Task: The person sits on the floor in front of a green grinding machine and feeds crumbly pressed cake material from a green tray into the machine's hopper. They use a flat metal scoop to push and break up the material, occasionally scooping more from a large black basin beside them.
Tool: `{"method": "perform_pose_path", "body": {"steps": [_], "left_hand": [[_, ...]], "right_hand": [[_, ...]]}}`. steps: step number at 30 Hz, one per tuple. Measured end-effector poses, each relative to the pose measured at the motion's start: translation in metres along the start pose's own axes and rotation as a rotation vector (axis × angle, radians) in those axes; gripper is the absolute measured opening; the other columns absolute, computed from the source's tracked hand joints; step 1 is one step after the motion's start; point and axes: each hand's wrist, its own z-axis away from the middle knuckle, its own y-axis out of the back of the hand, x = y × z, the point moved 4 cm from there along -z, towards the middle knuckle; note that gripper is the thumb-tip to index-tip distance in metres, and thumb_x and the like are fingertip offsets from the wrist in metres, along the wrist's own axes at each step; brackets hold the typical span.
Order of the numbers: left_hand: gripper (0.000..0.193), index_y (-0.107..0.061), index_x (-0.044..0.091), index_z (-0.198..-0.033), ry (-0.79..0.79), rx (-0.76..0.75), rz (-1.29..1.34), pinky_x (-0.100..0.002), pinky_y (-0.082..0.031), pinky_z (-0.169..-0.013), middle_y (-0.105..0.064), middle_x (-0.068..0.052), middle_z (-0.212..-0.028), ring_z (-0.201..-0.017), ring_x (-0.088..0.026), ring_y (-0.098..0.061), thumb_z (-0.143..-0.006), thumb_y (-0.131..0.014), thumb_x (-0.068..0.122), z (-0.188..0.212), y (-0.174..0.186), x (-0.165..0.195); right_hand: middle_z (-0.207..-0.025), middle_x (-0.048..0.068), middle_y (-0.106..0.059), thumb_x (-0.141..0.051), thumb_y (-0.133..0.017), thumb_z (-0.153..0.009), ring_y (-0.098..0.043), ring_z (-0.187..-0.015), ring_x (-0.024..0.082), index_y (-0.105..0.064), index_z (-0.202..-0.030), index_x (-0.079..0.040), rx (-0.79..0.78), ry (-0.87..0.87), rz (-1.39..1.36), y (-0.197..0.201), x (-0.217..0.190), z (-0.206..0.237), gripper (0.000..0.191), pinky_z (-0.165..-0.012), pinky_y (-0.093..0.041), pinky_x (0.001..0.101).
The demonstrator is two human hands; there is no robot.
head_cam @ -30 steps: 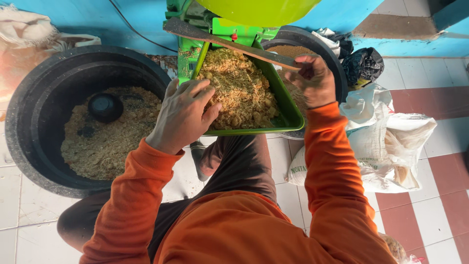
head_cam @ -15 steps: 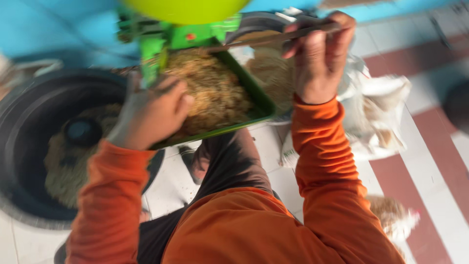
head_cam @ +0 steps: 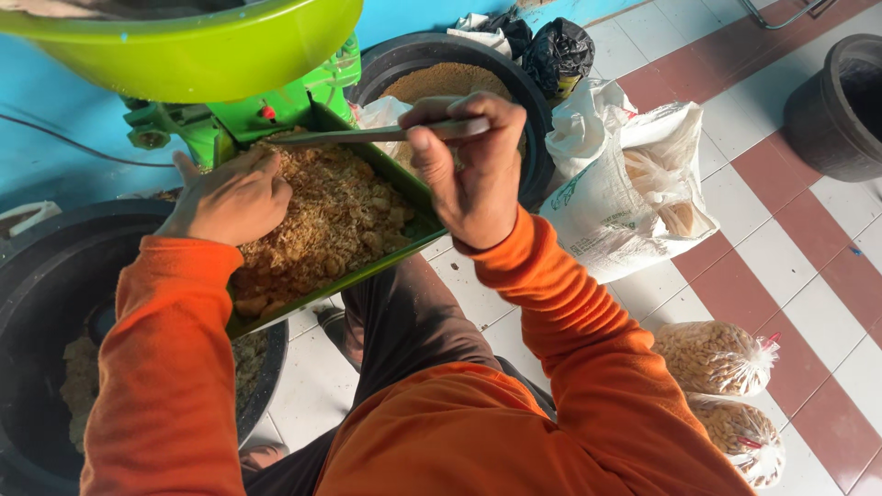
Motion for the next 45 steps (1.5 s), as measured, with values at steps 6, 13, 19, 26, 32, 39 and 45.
{"method": "perform_pose_path", "body": {"steps": [6,13,19,26,32,39,45], "left_hand": [[0.034,-0.072,0.015,-0.114,-0.072,-0.033,-0.155,-0.093,-0.026,-0.095,-0.063,-0.001,-0.148,-0.112,-0.036,-0.069,-0.099,-0.045,0.029,-0.003,-0.016,-0.003],[0.038,-0.074,0.017,-0.124,0.081,0.018,0.132,-0.087,-0.015,-0.104,-0.069,-0.004,-0.132,-0.110,-0.040,-0.066,-0.094,-0.055,0.031,0.000,0.003,-0.003],[0.037,-0.078,0.023,-0.119,0.020,-0.027,0.068,-0.081,-0.014,-0.115,-0.072,0.002,-0.128,-0.131,-0.026,-0.058,-0.089,-0.058,0.027,-0.012,0.010,-0.008],[0.040,-0.072,0.015,-0.121,-0.026,-0.050,0.137,-0.087,-0.012,-0.097,-0.065,0.002,-0.136,-0.130,-0.032,-0.048,-0.089,-0.056,0.029,-0.034,-0.010,-0.020],[0.035,-0.076,0.018,-0.117,0.048,-0.123,0.073,-0.064,-0.035,-0.118,-0.073,-0.005,-0.124,-0.140,-0.028,-0.052,-0.101,-0.053,0.039,-0.020,-0.022,-0.029],[0.032,-0.075,0.008,-0.111,-0.086,0.175,0.107,-0.082,-0.023,-0.103,-0.068,-0.003,-0.130,-0.137,-0.028,-0.048,-0.091,-0.058,0.025,0.032,0.019,-0.010],[0.028,-0.077,0.007,-0.099,-0.088,0.249,-0.042,-0.076,-0.025,-0.111,-0.068,-0.005,-0.124,-0.136,-0.029,-0.050,-0.094,-0.061,0.029,0.045,0.052,0.009]], "right_hand": [[-0.112,0.016,-0.066,-0.005,-0.065,-0.108,-0.070,-0.090,0.021,-0.026,-0.135,0.001,-0.061,0.091,0.208,-0.010,-0.006,0.000,0.048,-0.078,-0.058,0.0293],[-0.115,0.018,-0.065,-0.006,-0.066,-0.108,-0.071,-0.087,0.024,-0.026,-0.126,0.001,-0.181,0.148,0.316,-0.033,-0.004,0.005,0.044,-0.075,-0.058,0.0324],[-0.113,0.016,-0.067,-0.003,-0.062,-0.108,-0.076,-0.089,0.020,-0.031,-0.127,0.002,0.019,0.005,0.193,-0.026,0.001,0.021,0.037,-0.071,-0.063,0.0279],[-0.115,0.018,-0.069,-0.002,-0.062,-0.108,-0.076,-0.095,0.022,-0.034,-0.127,0.001,0.033,-0.023,0.223,-0.016,0.008,0.019,0.033,-0.077,-0.061,0.0281],[-0.113,0.018,-0.073,-0.002,-0.062,-0.110,-0.074,-0.089,0.018,-0.034,-0.125,0.000,-0.037,-0.104,0.131,-0.030,0.007,0.010,0.031,-0.081,-0.058,0.0282],[-0.117,0.019,-0.070,-0.002,-0.060,-0.113,-0.068,-0.087,0.015,-0.031,-0.124,-0.002,0.012,-0.148,0.012,-0.046,0.006,0.021,0.030,-0.080,-0.056,0.0253],[-0.116,0.019,-0.071,-0.001,-0.060,-0.111,-0.071,-0.088,0.016,-0.031,-0.118,-0.002,-0.098,-0.121,0.156,-0.051,0.005,0.016,0.031,-0.079,-0.056,0.0248]]}}
